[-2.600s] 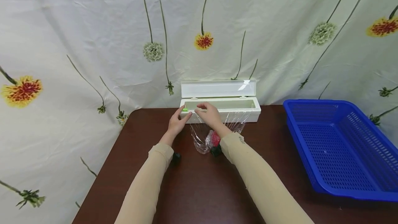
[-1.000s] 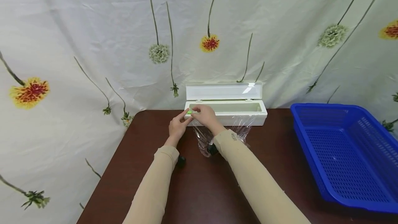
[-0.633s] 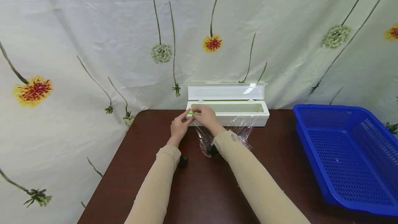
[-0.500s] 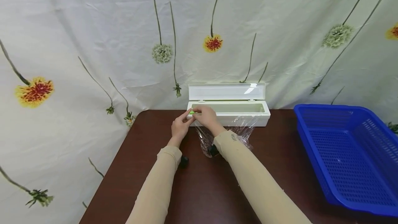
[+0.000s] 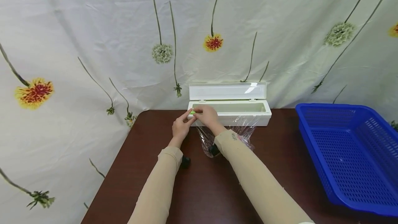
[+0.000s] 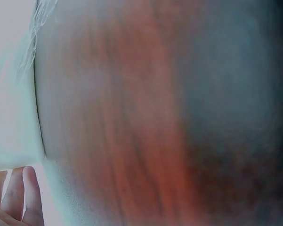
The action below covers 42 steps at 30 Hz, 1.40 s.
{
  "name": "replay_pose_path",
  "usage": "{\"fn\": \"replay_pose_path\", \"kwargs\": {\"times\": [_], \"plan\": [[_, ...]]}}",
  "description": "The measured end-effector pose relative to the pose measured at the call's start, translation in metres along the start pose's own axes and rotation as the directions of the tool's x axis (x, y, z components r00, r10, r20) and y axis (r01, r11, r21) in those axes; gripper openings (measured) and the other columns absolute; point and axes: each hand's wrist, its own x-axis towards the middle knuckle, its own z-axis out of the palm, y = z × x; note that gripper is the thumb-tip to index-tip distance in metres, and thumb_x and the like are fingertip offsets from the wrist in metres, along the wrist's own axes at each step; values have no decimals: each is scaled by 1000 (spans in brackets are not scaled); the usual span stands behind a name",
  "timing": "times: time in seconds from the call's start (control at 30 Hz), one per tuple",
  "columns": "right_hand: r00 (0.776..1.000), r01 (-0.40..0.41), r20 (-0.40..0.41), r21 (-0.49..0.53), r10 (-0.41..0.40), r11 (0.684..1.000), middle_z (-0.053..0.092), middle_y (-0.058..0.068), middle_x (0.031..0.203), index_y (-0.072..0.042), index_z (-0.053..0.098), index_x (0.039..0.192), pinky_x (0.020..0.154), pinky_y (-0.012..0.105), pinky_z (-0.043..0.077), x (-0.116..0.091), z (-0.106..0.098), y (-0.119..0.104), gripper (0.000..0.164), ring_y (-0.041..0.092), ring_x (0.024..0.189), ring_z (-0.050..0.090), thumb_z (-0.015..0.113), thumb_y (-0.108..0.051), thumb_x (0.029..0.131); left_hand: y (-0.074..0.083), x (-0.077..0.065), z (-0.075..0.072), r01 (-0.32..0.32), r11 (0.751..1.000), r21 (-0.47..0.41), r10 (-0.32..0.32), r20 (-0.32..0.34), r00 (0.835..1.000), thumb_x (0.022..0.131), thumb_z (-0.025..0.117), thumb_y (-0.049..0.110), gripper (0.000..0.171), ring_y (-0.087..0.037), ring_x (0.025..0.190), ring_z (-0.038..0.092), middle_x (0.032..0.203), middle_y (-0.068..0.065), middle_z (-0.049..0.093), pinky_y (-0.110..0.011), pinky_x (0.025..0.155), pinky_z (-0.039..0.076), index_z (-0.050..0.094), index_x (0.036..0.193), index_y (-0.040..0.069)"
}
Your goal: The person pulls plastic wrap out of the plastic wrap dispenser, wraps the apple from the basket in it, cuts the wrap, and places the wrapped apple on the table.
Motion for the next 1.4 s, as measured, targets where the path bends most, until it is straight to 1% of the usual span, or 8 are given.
{"fn": "replay_pose_path", "kwargs": {"times": [0.27,0.33,0.5,0.63,0.7,0.87,0.97,1.4], "plan": [[1000,17,7,8,-17,1000,66,4,114,-13,66,118,90,34,46,2,1,4,27,21,107,58,59,-24,94,-1,-1,1,3,1000,1,-3,-4,1000,83,69,43,50,-21,89,65,106,-6,69,-34,68,44,58,130,29],[1000,17,10,16,-17,1000,66,5,114,-12,66,118,90,35,47,3,1,4,27,21,107,58,59,-23,94,-1,-1,1,-6,1000,0,6,-12,1000,83,69,43,50,-21,85,65,104,-6,70,-32,65,43,58,129,29],[1000,14,26,26,-15,1000,65,6,115,-11,66,118,91,36,46,4,-1,6,27,22,108,58,58,-22,95,-2,0,2,-22,1000,-2,22,-41,999,81,70,43,50,-22,67,57,96,-8,71,-29,60,39,59,128,28],[999,17,36,10,-17,1000,65,6,115,-12,66,118,91,36,46,4,-4,8,27,22,109,57,57,-22,95,-2,0,4,-28,1000,6,28,-58,998,81,70,44,50,-18,61,52,94,-7,71,-29,58,37,60,128,28],[999,17,39,2,-17,1000,65,6,114,-12,66,117,92,35,45,4,-5,9,26,22,109,58,57,-22,95,-3,-1,4,-32,999,5,32,-58,998,81,70,44,50,-18,57,47,88,-7,70,-29,57,36,60,128,28],[999,25,39,-16,-24,1000,66,6,113,-11,66,116,92,35,45,3,-9,11,26,22,107,59,58,-22,94,-4,-2,5,-40,999,0,40,-62,997,82,69,45,51,-18,49,36,65,-4,57,-30,52,32,59,129,28],[998,33,46,-22,-32,999,66,6,113,-10,66,116,92,35,45,4,-10,12,26,22,107,59,57,-22,95,-4,-3,5,-42,999,-7,41,-65,997,82,68,45,52,-17,48,33,60,-2,50,-29,51,30,58,130,27],[995,88,44,-15,-88,996,67,6,109,-10,68,112,93,34,45,3,-15,18,23,21,105,60,60,-22,93,-3,-3,4,-17,1000,-21,16,-64,998,81,70,45,52,-17,49,37,69,-4,59,-29,51,32,58,129,29]]}}
